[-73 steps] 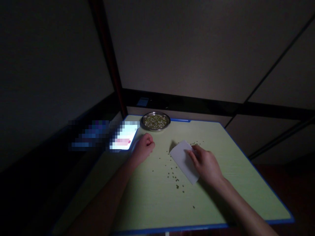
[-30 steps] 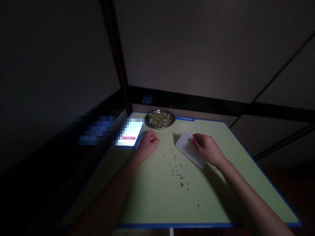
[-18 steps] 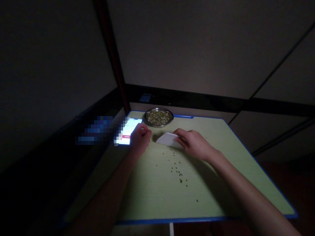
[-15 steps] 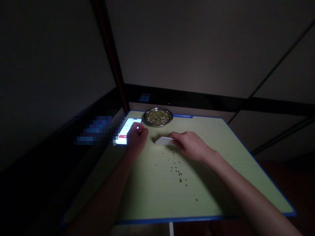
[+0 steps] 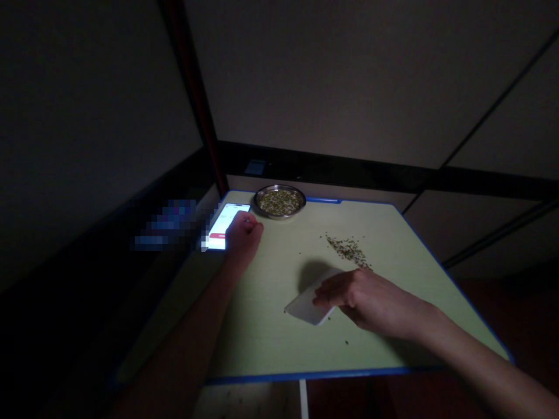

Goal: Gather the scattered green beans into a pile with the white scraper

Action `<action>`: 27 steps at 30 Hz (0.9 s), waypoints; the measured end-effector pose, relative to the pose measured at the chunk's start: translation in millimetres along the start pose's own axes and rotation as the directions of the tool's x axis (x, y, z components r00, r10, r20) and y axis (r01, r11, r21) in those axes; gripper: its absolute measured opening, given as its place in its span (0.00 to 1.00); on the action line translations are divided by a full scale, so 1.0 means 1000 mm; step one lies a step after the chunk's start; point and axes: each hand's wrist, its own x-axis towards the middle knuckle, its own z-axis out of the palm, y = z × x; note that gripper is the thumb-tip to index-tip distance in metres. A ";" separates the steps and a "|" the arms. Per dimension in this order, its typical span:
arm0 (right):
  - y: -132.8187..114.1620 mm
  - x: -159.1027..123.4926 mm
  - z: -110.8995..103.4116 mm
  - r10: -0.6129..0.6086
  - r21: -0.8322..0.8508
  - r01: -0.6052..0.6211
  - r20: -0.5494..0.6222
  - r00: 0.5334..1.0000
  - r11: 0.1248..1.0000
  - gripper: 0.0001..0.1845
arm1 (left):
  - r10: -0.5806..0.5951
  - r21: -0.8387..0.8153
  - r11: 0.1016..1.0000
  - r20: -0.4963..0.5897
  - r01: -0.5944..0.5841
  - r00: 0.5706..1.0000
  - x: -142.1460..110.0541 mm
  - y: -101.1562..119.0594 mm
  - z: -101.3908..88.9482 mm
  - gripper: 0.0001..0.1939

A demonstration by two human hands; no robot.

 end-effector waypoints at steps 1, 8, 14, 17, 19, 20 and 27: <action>-0.002 -0.008 0.001 0.008 0.005 -0.008 -0.003 1.000 1.000 0.27 | 0.001 0.009 1.000 0.006 -0.001 1.000 0.000 0.000 0.000 0.07; -0.010 -0.046 -0.005 0.103 0.015 -0.102 -0.023 0.994 0.995 0.24 | 0.015 0.044 0.999 0.031 -0.016 0.999 -0.001 -0.001 0.002 0.06; 0.008 -0.013 -0.021 0.157 -0.044 -0.166 -0.170 0.973 0.985 0.30 | 0.019 0.058 0.998 0.028 -0.020 0.999 0.001 -0.005 0.002 0.07; 0.016 0.022 -0.026 0.199 -0.103 -0.222 -0.198 0.960 0.970 0.27 | 0.013 0.058 0.998 0.026 -0.015 1.000 0.002 -0.007 0.003 0.07; 0.018 0.044 -0.029 0.221 -0.143 -0.251 -0.198 0.955 0.958 0.22 | 0.012 0.065 0.998 0.021 -0.014 1.000 0.003 -0.007 0.003 0.07; 0.019 0.053 -0.030 0.230 -0.161 -0.263 -0.197 0.953 0.951 0.20 | 0.014 0.068 0.998 0.020 -0.015 1.000 0.003 -0.008 0.003 0.07; 0.022 0.083 -0.027 0.221 -0.216 -0.250 -0.148 0.964 0.944 0.10 | 0.042 0.065 0.997 0.018 -0.043 0.999 0.002 -0.009 0.003 0.07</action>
